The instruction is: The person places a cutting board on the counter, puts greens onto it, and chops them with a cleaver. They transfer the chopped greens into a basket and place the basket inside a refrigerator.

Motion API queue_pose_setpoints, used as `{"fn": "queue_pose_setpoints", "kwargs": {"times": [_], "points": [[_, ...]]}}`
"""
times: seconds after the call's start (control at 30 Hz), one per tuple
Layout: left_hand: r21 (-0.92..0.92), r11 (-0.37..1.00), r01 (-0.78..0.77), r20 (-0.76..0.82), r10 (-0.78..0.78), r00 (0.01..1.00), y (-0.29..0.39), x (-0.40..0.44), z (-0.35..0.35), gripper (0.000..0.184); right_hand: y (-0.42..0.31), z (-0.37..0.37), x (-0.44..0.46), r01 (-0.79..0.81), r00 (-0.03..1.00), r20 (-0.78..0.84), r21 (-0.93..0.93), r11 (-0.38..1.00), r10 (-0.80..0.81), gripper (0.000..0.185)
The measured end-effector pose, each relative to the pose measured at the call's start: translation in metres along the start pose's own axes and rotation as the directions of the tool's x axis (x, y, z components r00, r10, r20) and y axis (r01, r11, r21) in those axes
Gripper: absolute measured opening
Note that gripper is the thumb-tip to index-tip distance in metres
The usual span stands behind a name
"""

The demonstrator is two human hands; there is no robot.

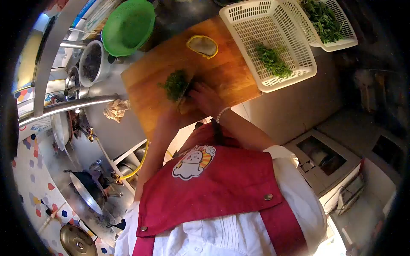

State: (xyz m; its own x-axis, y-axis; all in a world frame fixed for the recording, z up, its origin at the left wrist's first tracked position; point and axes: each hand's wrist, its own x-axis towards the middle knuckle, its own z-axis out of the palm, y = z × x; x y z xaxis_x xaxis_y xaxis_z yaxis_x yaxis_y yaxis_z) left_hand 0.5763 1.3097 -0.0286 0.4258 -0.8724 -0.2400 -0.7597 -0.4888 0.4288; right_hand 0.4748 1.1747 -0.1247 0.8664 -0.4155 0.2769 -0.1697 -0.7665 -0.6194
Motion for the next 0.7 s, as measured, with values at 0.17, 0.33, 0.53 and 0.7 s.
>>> {"fn": "queue_pose_setpoints", "kwargs": {"times": [0.17, 0.33, 0.53, 0.7], "points": [[0.176, 0.984, -0.036, 0.001, 0.037, 0.999, -0.027, 0.015, 0.02, 0.026, 0.008, 0.005, -0.001, 0.029, 0.998, 0.048, 0.069, 0.997, -0.033, 0.022], [0.17, 0.976, 0.14, 0.099, -0.158, 0.982, -0.017, 0.007, -0.023, 0.014, -0.011, -0.003, 0.012, -0.52, 0.854, 0.315, 0.557, 0.648, 0.414, 0.022], [0.15, 0.977, 0.15, 0.125, -0.169, 0.978, -0.019, 0.0, -0.001, 0.012, 0.018, 0.037, 0.003, -0.253, 0.943, 0.195, 0.947, 0.199, 0.27, 0.025], [0.026, 0.999, -0.027, -0.01, 0.027, 1.0, -0.032, 0.016, 0.027, 0.012, 0.012, 0.009, 0.009, -0.126, 0.992, 0.015, 0.14, 0.982, 0.125, 0.021]]}}
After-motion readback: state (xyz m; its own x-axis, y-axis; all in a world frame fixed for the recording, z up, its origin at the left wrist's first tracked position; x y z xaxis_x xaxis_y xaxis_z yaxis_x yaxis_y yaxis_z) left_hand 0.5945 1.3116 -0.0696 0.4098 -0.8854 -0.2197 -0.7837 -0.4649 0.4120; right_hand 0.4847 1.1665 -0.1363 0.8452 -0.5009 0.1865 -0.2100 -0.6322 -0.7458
